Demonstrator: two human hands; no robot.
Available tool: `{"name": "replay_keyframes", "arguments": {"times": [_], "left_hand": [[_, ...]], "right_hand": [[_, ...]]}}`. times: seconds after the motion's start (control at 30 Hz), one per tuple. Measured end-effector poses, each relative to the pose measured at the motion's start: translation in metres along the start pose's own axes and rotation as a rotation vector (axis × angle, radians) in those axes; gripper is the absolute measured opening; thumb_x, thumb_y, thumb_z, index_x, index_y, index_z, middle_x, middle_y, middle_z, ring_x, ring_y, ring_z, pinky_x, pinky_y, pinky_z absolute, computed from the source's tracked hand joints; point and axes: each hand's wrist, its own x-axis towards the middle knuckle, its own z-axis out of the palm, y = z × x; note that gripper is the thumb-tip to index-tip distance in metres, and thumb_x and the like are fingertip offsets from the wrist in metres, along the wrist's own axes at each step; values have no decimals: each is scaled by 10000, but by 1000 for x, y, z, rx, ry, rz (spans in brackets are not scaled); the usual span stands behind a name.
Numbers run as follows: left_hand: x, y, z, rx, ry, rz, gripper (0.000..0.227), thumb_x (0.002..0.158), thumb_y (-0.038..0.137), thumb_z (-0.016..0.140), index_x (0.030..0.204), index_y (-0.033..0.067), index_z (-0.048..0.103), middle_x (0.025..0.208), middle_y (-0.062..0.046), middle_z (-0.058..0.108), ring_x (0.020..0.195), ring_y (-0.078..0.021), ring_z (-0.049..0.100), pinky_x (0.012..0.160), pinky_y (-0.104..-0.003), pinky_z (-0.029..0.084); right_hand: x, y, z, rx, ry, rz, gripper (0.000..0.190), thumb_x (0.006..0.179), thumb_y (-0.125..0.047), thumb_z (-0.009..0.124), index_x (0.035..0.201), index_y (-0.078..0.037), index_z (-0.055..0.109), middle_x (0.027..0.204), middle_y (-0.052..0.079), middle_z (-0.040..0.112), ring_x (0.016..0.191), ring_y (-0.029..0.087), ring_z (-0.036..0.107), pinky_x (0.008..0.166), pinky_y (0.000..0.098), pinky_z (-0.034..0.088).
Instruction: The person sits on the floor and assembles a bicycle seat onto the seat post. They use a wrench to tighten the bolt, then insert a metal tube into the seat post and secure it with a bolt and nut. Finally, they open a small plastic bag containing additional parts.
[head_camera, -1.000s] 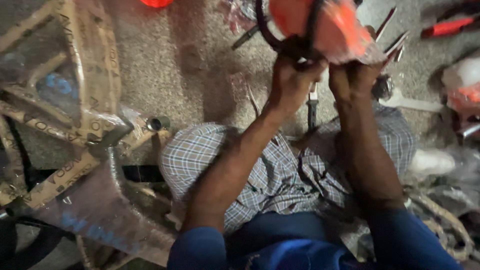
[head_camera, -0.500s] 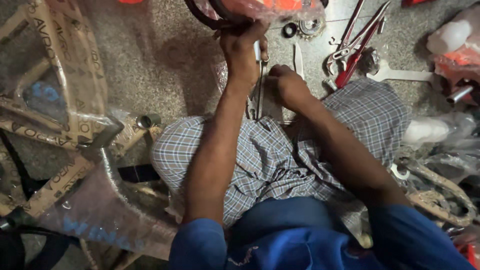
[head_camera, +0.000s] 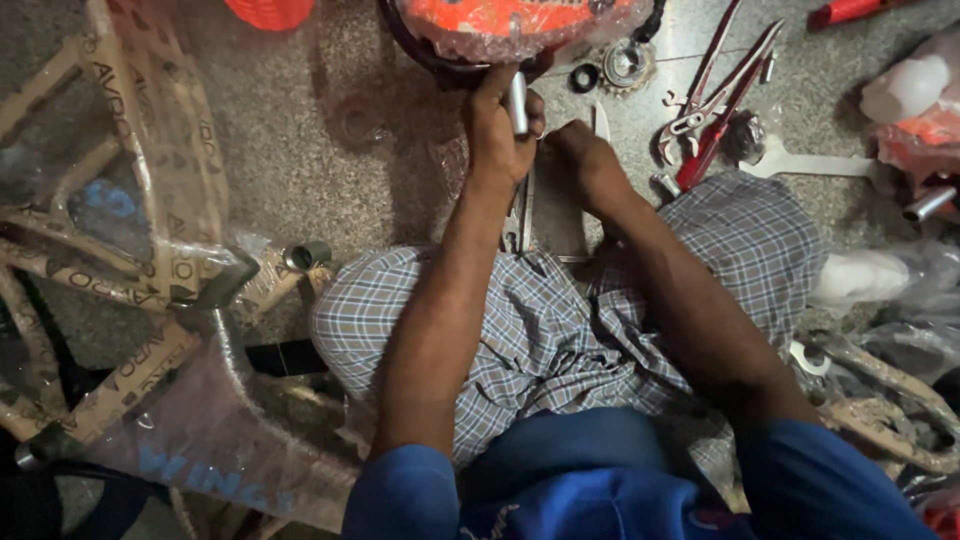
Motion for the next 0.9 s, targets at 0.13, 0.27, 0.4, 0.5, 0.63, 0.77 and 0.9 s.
{"name": "replay_keyframes", "arguments": {"times": [0.13, 0.27, 0.4, 0.5, 0.63, 0.77, 0.9], "left_hand": [[1, -6, 0, -16, 70, 4, 212, 890, 192, 703, 1040, 50, 656, 858, -74, 678, 566, -171, 609, 422, -317, 457], [-1, -2, 6, -8, 76, 66, 201, 881, 152, 712, 1029, 21, 672, 900, -91, 704, 580, -172, 616, 441, -321, 473], [-5, 0, 10, 35, 144, 57, 196, 849, 125, 725, 1018, 39, 675, 860, -80, 708, 557, -164, 614, 435, -314, 479], [-8, -4, 11, 99, 181, 103, 191, 835, 115, 740, 998, 51, 664, 779, -63, 674, 533, -171, 617, 406, -315, 463], [-9, -11, 7, 119, 143, 198, 192, 848, 123, 746, 1003, 48, 660, 781, -64, 671, 570, -188, 632, 456, -323, 486], [-6, -10, -5, 8, 44, 7, 266, 894, 277, 720, 982, 32, 662, 750, -83, 657, 587, -213, 647, 461, -319, 475], [-1, -15, -8, 26, 56, 79, 262, 869, 247, 720, 1026, 43, 667, 801, -73, 674, 646, -208, 648, 542, -335, 506]], "right_hand": [[3, 4, -3, -11, 141, 80, 147, 941, -55, 724, 1074, -18, 670, 995, 186, 634, 876, 395, 646, 757, 451, 530], [3, 12, -7, -34, 121, 128, 133, 955, -94, 727, 1053, -27, 669, 983, 189, 638, 840, 391, 646, 730, 458, 525], [2, 22, -14, -62, 159, 104, 139, 963, -107, 758, 1046, -25, 682, 954, 179, 674, 845, 351, 677, 739, 428, 543], [4, 26, -22, 43, 208, 325, 141, 982, -122, 757, 1024, -9, 683, 864, 128, 700, 757, 243, 686, 687, 373, 554], [15, 24, -25, 709, 411, 476, 152, 997, -100, 693, 1088, -7, 614, 906, 63, 681, 751, 139, 679, 658, 323, 593], [29, 14, -18, 1071, 497, 713, 138, 1005, -143, 700, 1081, -40, 649, 827, 50, 619, 685, 150, 606, 580, 292, 503], [46, 6, -11, 1502, 494, 815, 138, 990, -163, 689, 1045, -59, 619, 814, 48, 589, 706, 170, 608, 617, 307, 538]]}}
